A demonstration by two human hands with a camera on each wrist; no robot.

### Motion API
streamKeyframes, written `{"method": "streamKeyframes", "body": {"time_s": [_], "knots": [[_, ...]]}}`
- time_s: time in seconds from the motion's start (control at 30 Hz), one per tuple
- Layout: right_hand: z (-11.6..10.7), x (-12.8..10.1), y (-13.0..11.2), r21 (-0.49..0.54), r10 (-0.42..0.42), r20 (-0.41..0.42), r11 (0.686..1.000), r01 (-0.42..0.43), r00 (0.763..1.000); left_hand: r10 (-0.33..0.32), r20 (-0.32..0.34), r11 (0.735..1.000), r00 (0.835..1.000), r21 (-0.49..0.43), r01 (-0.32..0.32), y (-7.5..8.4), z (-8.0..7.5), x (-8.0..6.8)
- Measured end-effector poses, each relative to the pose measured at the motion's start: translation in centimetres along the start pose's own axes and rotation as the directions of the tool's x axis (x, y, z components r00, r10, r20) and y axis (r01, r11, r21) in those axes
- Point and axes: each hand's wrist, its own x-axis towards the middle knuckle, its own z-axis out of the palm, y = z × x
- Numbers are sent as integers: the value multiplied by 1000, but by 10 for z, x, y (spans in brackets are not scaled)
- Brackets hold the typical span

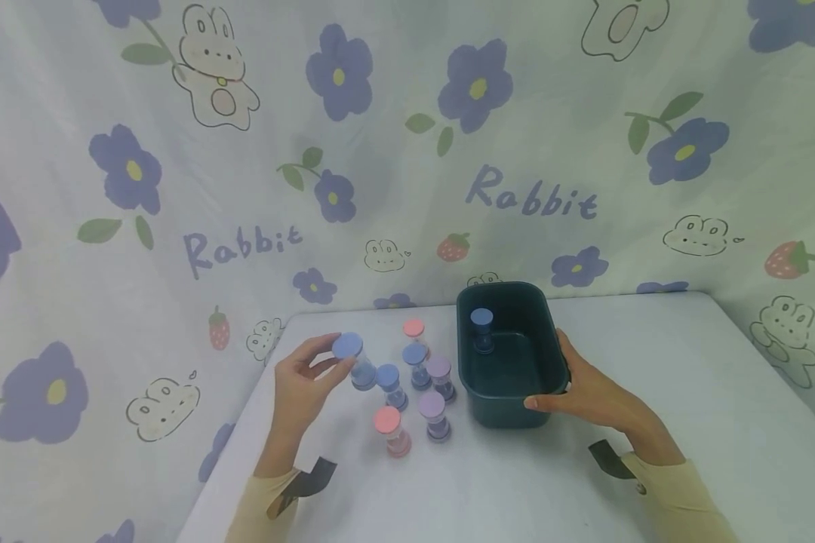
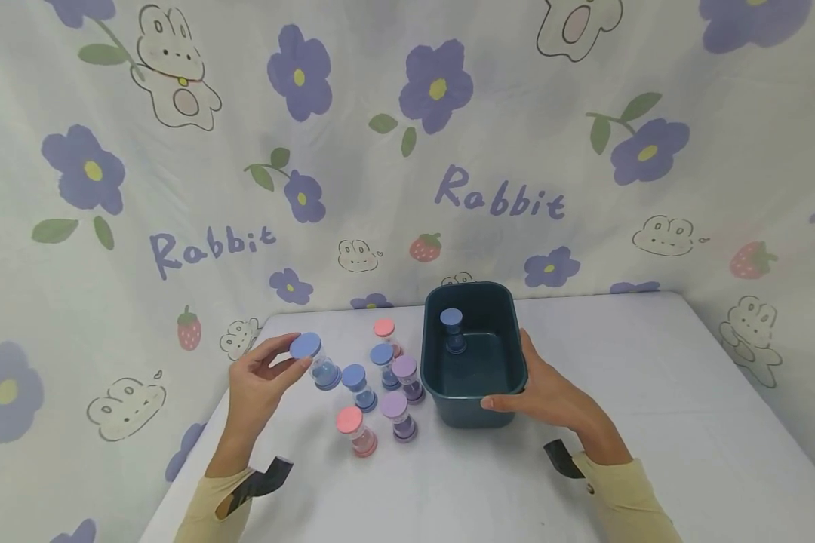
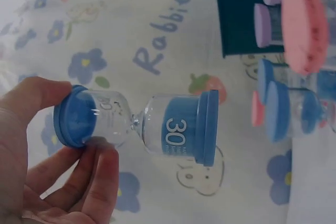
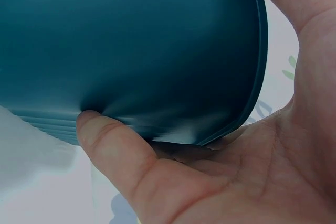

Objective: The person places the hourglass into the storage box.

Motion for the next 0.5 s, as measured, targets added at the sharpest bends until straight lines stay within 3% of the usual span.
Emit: {"method": "streamKeyframes", "body": {"time_s": [0.5], "knots": [[-1, 0, 0, -10, 18, 9, 1000, -18, 1000, 95, 87, 992, 992, -91, -88, 23, 37, 38]]}}
